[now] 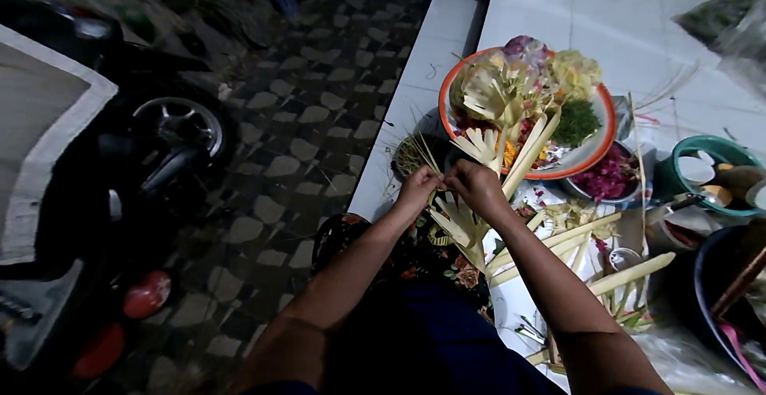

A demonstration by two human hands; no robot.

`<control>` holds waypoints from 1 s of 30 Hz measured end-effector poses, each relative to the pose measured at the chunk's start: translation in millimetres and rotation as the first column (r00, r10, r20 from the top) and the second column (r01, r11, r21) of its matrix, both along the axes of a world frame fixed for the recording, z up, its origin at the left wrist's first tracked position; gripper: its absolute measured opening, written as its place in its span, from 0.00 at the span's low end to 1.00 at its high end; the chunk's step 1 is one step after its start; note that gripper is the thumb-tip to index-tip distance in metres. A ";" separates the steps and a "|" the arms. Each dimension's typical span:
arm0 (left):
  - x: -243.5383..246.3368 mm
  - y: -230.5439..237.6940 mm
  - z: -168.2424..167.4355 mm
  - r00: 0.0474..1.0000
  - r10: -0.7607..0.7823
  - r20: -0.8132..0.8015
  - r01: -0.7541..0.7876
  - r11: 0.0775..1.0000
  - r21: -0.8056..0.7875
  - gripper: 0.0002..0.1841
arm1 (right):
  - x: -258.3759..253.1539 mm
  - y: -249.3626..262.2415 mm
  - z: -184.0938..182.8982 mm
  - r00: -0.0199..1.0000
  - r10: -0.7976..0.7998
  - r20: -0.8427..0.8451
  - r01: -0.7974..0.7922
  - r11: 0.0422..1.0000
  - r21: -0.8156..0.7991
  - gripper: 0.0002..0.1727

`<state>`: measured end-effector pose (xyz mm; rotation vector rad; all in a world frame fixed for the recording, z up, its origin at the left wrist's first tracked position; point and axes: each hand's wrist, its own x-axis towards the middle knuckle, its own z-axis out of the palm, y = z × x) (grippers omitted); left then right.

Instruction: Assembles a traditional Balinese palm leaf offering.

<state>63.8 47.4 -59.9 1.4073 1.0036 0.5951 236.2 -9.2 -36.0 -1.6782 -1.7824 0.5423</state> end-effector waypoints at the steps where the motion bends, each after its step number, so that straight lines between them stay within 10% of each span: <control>1: -0.8 0.5 0.7 1.000 0.006 0.000 -0.006 1.000 -0.025 0.11 | -1.7 -1.5 -0.4 1.000 -0.005 0.017 0.005 1.000 0.019 0.07; 13: -1.6 -1.1 -4.8 0.996 0.068 0.056 -0.060 0.990 -0.125 0.14 | -7.1 -10.8 -12.4 0.993 0.003 0.122 -0.014 0.996 0.090 0.09; 21: -5.4 -0.5 -3.0 0.994 0.022 0.103 -0.019 0.999 -0.036 0.16 | 24.5 8.5 -13.5 0.938 0.076 -0.338 -0.171 0.950 -0.260 0.17; 30: -8.0 0.3 -1.7 0.997 -0.012 0.070 0.006 0.996 0.084 0.14 | 21.7 7.5 -12.2 0.875 0.050 -0.482 -0.236 0.913 -0.333 0.10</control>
